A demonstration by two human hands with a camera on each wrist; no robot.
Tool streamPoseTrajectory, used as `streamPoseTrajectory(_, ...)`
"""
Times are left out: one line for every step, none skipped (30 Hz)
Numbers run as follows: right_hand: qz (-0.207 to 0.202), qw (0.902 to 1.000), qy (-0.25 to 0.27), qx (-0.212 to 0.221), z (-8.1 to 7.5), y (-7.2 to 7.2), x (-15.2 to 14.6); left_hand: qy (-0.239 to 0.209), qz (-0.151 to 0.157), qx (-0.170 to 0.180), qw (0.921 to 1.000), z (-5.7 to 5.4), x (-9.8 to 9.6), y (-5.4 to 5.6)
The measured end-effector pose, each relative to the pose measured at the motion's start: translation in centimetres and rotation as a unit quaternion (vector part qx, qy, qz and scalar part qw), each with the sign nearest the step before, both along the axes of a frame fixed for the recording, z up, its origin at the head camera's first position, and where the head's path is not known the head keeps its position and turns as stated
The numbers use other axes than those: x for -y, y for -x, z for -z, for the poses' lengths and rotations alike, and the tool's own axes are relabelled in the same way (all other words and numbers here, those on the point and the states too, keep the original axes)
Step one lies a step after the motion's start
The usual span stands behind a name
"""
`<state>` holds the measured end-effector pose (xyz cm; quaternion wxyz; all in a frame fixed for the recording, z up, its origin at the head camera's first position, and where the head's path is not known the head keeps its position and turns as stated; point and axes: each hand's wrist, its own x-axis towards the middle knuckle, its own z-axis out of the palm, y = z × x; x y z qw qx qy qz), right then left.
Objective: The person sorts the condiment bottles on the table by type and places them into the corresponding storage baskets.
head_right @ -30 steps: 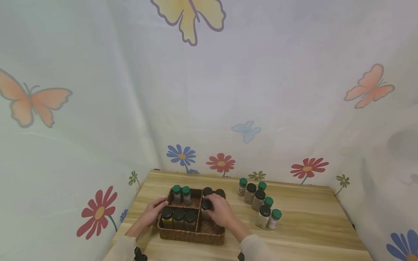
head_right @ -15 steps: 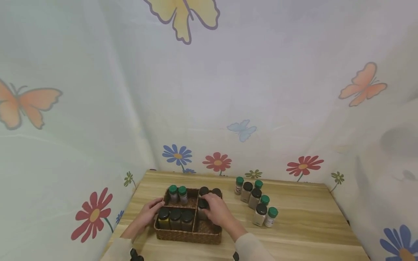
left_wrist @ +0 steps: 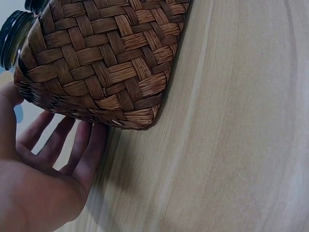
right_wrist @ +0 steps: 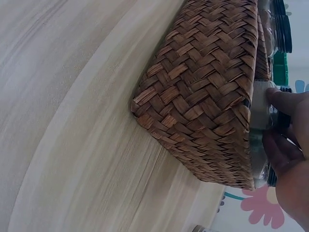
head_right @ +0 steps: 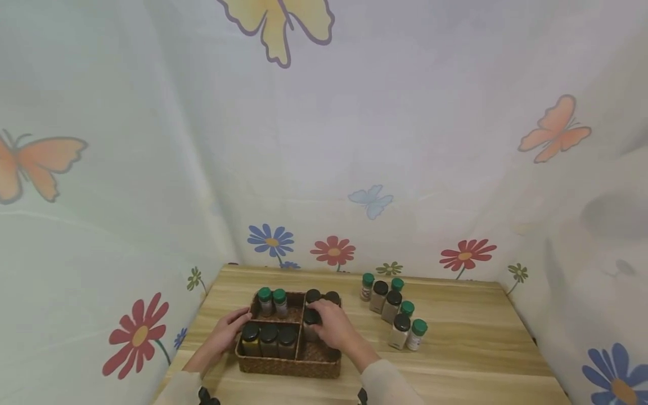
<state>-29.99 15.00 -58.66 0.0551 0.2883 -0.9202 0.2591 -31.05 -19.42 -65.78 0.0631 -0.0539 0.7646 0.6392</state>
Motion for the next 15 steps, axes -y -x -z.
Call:
streamPoseTrajectory(0.000,1.0000,0.000,0.002,-0.05,-0.03,0.03,0.002,0.002,0.000,1.0000,0.00,0.05,-0.05)
streamPoseTrajectory(0.001,1.0000,0.001,0.004,-0.08,-0.04,0.05,0.002,0.004,0.000,1.0000,0.04,0.09,-0.05)
streamPoseTrajectory(0.002,1.0000,0.001,0.006,-0.08,-0.05,0.06,0.004,0.005,-0.001,1.0000,0.07,0.11,-0.07)
streamPoseTrajectory(0.002,1.0000,0.001,0.007,-0.07,-0.05,0.06,0.006,0.005,-0.001,1.0000,0.08,0.13,-0.09)
streamPoseTrajectory(0.002,1.0000,0.000,0.006,-0.03,-0.05,0.07,0.007,0.005,0.000,1.0000,0.11,0.15,-0.10)
streamPoseTrajectory(0.002,1.0000,0.000,0.006,0.03,-0.05,0.08,0.009,0.006,-0.001,0.9999,0.14,0.17,-0.12)
streamPoseTrajectory(0.001,1.0000,0.000,0.005,0.11,-0.03,0.08,0.008,0.006,0.001,0.9999,0.14,0.18,-0.12)
streamPoseTrajectory(0.000,1.0000,0.000,0.005,0.18,-0.01,0.09,0.010,0.009,-0.001,0.9999,0.12,0.20,-0.12)
streamPoseTrajectory(-0.001,1.0000,-0.001,0.005,0.26,0.03,0.09,0.009,0.007,0.001,0.9999,0.10,0.20,-0.13)
streamPoseTrajectory(-0.002,1.0000,-0.001,0.006,0.33,0.06,0.09,0.009,0.007,0.002,0.9999,0.08,0.19,-0.14)
streamPoseTrajectory(-0.002,1.0000,-0.002,0.006,0.41,0.10,0.09,0.008,0.007,0.004,0.9999,0.06,0.17,-0.12)
streamPoseTrajectory(-0.002,1.0000,-0.002,0.006,0.46,0.14,0.09,0.010,0.008,0.002,0.9999,0.04,0.16,-0.13)
streamPoseTrajectory(-0.002,1.0000,-0.004,0.006,0.47,0.16,0.08,0.009,0.006,0.005,0.9999,0.01,0.12,-0.11)
streamPoseTrajectory(-0.001,1.0000,-0.005,0.005,0.47,0.18,0.07,0.010,0.005,0.005,0.9999,-0.05,0.08,-0.11)
streamPoseTrajectory(0.001,1.0000,-0.005,0.005,0.45,0.18,0.04,0.008,0.003,0.008,0.9999,-0.07,0.01,-0.06)
